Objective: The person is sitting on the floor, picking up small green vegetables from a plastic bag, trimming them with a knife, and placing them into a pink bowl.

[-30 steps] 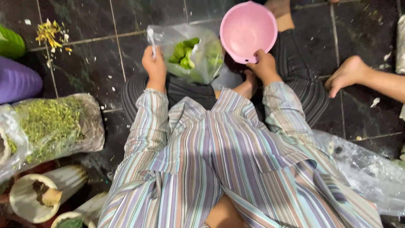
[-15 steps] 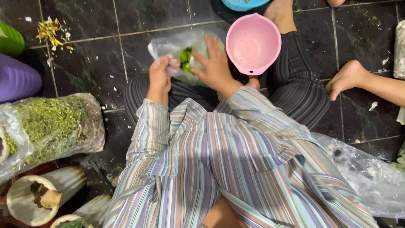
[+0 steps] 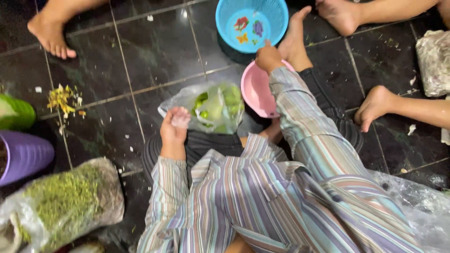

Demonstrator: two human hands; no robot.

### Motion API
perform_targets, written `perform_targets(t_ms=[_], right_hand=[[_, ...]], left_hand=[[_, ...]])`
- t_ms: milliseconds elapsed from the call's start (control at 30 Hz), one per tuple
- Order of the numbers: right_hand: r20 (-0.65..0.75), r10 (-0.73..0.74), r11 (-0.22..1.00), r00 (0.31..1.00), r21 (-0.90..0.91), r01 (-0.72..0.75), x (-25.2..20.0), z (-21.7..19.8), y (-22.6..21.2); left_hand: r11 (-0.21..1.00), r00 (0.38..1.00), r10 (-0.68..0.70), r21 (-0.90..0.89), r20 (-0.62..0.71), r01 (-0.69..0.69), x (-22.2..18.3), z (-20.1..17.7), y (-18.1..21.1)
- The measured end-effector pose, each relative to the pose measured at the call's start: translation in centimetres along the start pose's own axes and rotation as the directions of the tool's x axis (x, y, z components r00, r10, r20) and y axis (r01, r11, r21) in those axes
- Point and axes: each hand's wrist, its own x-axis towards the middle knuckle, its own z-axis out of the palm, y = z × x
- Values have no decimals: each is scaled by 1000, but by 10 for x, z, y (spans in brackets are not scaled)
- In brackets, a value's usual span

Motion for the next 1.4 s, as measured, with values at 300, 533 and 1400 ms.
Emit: perform_targets(t_ms=[300, 533, 1400], right_hand=[[-490, -209, 968, 846, 20, 251, 11, -29, -17], [-726, -243, 755, 643, 274, 595, -108, -50, -76], [-42, -28, 886, 999, 461, 44, -212, 55, -102]], left_hand=[[991, 997, 78, 108, 12, -79, -6, -5, 5], [990, 995, 101, 101, 1, -101, 0, 6, 3], [823, 941, 320, 524, -106, -221, 16, 29, -75]])
